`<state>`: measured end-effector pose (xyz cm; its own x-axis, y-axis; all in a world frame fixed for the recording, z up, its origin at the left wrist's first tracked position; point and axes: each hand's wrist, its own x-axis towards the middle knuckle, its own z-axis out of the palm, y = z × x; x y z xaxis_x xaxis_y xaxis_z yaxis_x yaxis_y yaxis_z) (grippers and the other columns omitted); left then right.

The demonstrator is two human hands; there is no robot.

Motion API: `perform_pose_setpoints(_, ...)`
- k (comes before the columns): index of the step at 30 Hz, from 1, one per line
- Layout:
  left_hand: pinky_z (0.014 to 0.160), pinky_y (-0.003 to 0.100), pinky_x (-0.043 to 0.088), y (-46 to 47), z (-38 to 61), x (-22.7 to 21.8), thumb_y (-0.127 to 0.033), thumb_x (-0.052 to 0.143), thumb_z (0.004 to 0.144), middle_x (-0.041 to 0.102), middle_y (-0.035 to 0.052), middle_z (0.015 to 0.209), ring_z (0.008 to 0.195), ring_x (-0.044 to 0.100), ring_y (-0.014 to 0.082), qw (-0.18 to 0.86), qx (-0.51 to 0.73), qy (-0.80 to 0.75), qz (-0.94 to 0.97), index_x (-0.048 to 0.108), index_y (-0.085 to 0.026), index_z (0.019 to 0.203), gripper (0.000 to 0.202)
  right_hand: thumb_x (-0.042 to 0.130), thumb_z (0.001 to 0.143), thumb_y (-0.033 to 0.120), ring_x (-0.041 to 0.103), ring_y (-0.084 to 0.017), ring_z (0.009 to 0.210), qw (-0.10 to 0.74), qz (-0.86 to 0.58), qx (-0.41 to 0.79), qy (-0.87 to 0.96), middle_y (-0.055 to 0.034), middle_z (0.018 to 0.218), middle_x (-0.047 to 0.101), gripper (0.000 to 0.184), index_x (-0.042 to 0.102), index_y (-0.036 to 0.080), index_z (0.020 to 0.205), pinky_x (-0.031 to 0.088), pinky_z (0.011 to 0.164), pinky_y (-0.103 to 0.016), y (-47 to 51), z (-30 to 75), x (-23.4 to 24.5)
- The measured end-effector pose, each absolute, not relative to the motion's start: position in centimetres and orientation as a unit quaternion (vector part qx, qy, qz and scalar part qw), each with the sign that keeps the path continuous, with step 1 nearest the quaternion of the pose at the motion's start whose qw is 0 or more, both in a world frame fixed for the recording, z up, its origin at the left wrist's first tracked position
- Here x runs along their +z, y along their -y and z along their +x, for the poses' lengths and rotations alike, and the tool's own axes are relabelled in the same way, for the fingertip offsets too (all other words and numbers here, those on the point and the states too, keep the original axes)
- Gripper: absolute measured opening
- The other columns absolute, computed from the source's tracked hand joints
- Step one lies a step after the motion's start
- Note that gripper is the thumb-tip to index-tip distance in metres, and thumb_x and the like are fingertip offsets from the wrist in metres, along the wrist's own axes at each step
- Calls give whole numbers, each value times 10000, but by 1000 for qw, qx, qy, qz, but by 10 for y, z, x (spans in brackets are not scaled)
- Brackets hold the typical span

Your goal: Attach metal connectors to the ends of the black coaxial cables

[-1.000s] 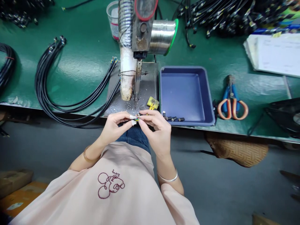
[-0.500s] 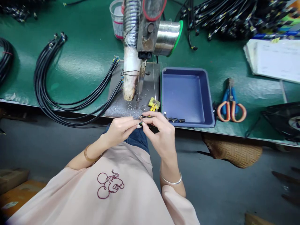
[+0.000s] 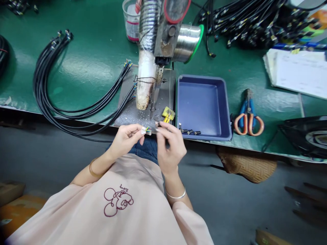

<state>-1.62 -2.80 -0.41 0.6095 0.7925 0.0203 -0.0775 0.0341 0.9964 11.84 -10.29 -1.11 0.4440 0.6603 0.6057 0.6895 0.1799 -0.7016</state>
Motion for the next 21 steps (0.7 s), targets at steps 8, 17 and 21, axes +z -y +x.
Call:
perform_pose_setpoints(8,533,175,408,24,-19,4,-431,605,935,576,-7,560,498,481,53,686,300,-283,600,605,-121,673,406,717,874,153,775,-144,783,645,-598,169,445,-12,979,755,82,674,211,837,645,705,-246,102,126,0)
perform_pose_setpoints(17,495,185,388,20,-19,4,-563,629,901,572,-8,544,479,470,60,702,274,-264,602,639,-114,733,479,783,825,247,747,-117,640,672,-556,300,387,5,887,752,144,668,203,749,653,682,-229,95,134,-2)
perform_pose_setpoints(21,519,188,404,20,-18,0,-527,637,906,570,-11,561,499,487,62,702,290,-269,592,616,-125,738,436,790,819,251,741,-119,622,661,-558,319,388,2,873,756,142,676,201,751,653,667,-232,96,135,1)
